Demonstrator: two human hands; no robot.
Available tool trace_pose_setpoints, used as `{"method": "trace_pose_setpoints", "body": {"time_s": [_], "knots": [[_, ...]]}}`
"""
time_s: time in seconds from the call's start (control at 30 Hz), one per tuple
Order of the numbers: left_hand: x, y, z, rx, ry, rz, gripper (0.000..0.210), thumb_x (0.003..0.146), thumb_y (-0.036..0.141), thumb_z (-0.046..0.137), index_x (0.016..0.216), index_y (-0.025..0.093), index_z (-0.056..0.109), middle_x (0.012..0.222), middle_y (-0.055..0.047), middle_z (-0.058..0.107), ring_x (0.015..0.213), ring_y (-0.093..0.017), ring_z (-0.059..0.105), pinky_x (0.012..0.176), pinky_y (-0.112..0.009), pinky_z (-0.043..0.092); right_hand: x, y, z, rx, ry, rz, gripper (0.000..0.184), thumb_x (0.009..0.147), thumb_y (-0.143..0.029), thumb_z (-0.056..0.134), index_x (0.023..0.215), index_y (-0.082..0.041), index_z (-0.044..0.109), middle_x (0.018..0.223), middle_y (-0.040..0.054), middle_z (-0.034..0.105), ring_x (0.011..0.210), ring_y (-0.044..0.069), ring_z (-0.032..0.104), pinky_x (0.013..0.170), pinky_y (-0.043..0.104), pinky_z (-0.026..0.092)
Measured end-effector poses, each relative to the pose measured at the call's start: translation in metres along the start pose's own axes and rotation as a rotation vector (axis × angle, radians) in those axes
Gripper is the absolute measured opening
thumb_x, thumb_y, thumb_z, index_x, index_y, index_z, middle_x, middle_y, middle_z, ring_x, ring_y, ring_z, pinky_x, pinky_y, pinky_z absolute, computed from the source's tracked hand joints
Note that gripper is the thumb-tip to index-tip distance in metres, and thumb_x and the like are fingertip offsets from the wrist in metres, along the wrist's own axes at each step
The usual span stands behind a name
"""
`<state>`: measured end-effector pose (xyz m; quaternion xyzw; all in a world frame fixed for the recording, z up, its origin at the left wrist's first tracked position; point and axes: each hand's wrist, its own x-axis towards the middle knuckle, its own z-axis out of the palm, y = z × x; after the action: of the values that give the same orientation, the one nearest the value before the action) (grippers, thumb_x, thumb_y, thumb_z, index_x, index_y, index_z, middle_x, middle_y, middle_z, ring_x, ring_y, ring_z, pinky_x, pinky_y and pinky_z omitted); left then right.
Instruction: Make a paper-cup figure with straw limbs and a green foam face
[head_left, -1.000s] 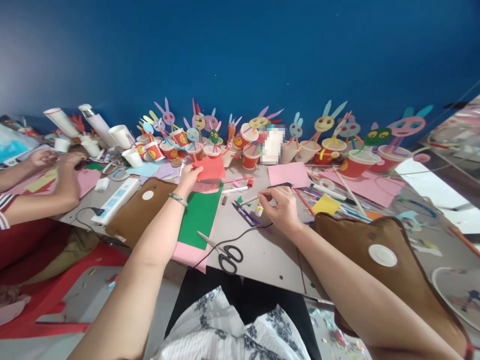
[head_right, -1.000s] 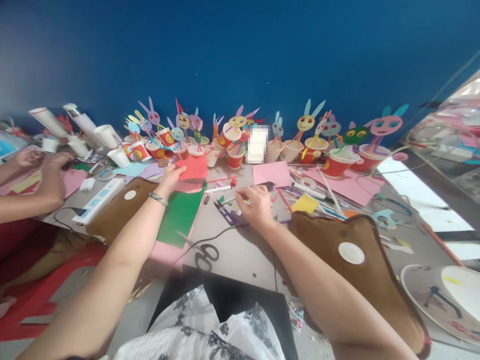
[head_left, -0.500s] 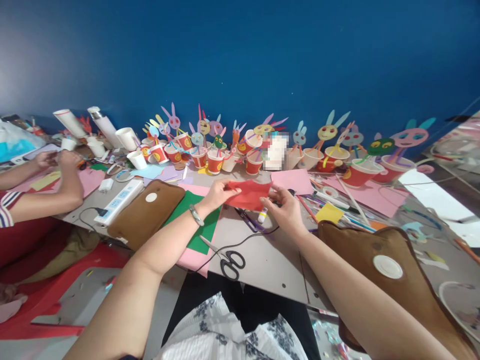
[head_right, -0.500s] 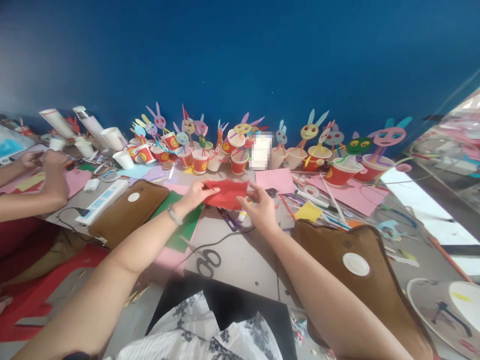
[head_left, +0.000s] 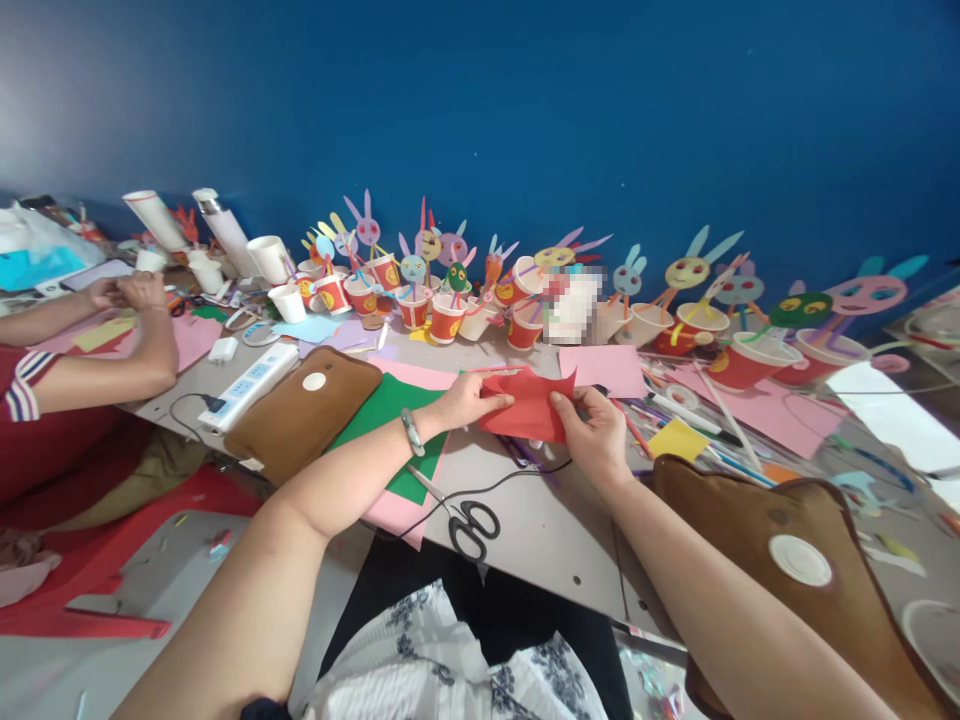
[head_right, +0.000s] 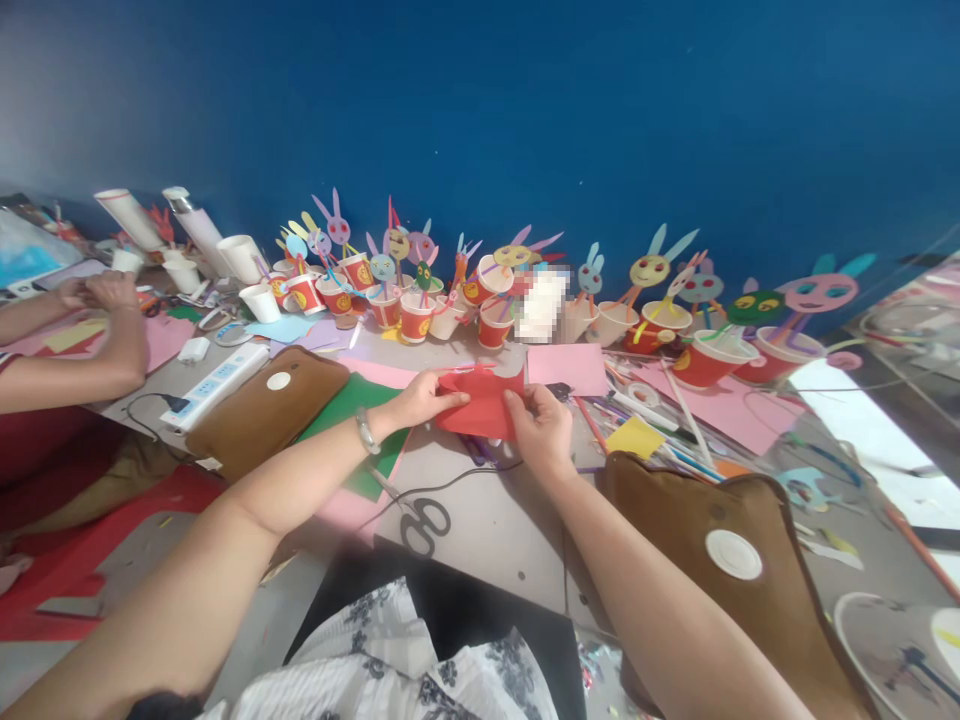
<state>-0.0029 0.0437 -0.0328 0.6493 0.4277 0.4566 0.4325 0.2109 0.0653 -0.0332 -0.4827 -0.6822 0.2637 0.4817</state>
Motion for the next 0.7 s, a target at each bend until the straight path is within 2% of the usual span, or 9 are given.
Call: {"method": "trace_pose_setpoints", "body": {"time_s": [0.2, 0.4, 0.6, 0.7], "knots": [[-0.001, 0.0037, -0.0043, 0.049, -0.03, 0.011, 0.05, 0.084, 0.046, 0.072, 0.117, 0.008, 0.071, 0.11, -0.013, 0.076, 0.097, -0.024, 0.07, 0.085, -0.031, 0.056, -0.0022, -0.0011, -0.0001, -0.027, -0.039, 0.01, 0.026, 0.083, -0.044, 0.061, 0.072, -0.02, 0.059, 0.067, -0.0002, 0.063, 0.06, 0.014, 0.052, 0.061, 0.028, 0.042], [-0.0008, 0.0054, -0.0051, 0.011, -0.057, 0.033, 0.062, 0.083, 0.043, 0.073, 0.136, 0.012, 0.062, 0.124, -0.014, 0.071, 0.111, -0.026, 0.067, 0.092, -0.033, 0.053, -0.0031, -0.0025, -0.0008, -0.043, -0.04, -0.048, 0.026, 0.085, -0.044, 0.061, 0.072, -0.021, 0.059, 0.066, 0.0002, 0.064, 0.061, 0.016, 0.054, 0.061, 0.029, 0.043], [-0.0011, 0.0077, -0.0065, 0.022, -0.055, -0.001, 0.06, 0.082, 0.046, 0.074, 0.131, 0.012, 0.065, 0.119, -0.012, 0.074, 0.106, -0.024, 0.069, 0.09, -0.03, 0.052, -0.0032, -0.002, -0.0009, -0.059, -0.045, -0.072, 0.026, 0.086, -0.043, 0.06, 0.073, -0.021, 0.059, 0.067, -0.0001, 0.064, 0.061, 0.015, 0.054, 0.062, 0.029, 0.042], [-0.001, 0.0078, -0.0066, 0.025, -0.04, -0.034, 0.059, 0.079, 0.05, 0.076, 0.122, 0.01, 0.069, 0.112, -0.013, 0.075, 0.099, -0.024, 0.07, 0.085, -0.029, 0.053, -0.0029, -0.0009, -0.0007, -0.066, -0.041, -0.082, 0.027, 0.086, -0.044, 0.06, 0.072, -0.021, 0.058, 0.065, -0.0006, 0.062, 0.06, 0.015, 0.053, 0.061, 0.029, 0.041]]}}
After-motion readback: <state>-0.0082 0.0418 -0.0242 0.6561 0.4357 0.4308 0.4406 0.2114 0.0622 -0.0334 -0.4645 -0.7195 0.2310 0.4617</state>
